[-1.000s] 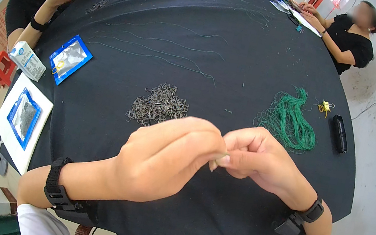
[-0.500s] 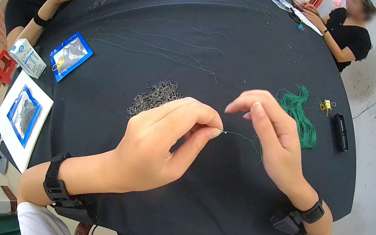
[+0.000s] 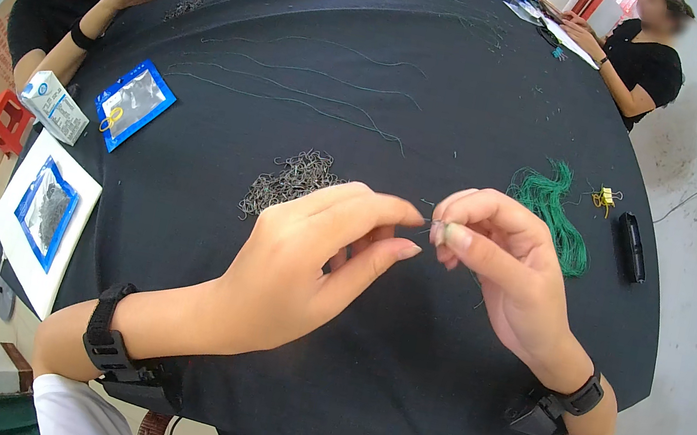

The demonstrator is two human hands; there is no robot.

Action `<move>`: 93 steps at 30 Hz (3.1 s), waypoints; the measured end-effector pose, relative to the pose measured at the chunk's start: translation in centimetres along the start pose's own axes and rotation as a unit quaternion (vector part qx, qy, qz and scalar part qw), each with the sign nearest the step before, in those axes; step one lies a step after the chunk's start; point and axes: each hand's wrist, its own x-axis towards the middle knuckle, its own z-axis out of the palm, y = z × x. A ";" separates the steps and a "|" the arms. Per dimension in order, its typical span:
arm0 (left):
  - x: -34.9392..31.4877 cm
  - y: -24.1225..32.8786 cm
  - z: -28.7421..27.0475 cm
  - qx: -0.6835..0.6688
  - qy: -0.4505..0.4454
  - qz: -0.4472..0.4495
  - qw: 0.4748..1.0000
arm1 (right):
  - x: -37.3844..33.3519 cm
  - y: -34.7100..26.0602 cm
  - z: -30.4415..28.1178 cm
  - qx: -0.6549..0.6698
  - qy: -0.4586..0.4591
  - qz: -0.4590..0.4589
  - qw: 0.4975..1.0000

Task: The person threads small metal hooks and components onto a green line by hand at a table.

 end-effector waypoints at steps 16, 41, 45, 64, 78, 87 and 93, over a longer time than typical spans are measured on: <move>-0.4 -0.3 0.4 -0.101 -0.107 -0.064 0.987 | 0.5 0.0 -0.7 0.130 -0.050 0.020 0.990; -1.1 -0.8 1.3 -0.088 -0.085 -0.025 0.992 | 0.6 -1.8 -1.9 0.250 -0.099 -0.033 0.963; -0.1 -0.1 -1.6 0.005 0.008 0.169 0.986 | 0.6 -1.8 -2.1 0.114 -0.043 -0.042 0.992; 0.2 -1.3 -0.2 0.119 0.013 0.254 0.960 | -0.2 -0.5 0.3 -0.132 -0.071 0.011 0.989; -0.1 -1.6 0.1 0.058 -0.029 0.066 0.996 | 0.0 -0.1 1.0 -0.256 -0.022 0.013 0.966; -0.2 -1.9 0.2 -0.175 -0.047 -0.154 0.971 | 0.8 0.6 -0.8 -0.094 -0.036 0.091 0.991; 0.1 -2.1 -0.1 -0.256 -0.067 -0.223 0.938 | 1.1 0.8 -1.8 0.118 -0.026 0.090 0.989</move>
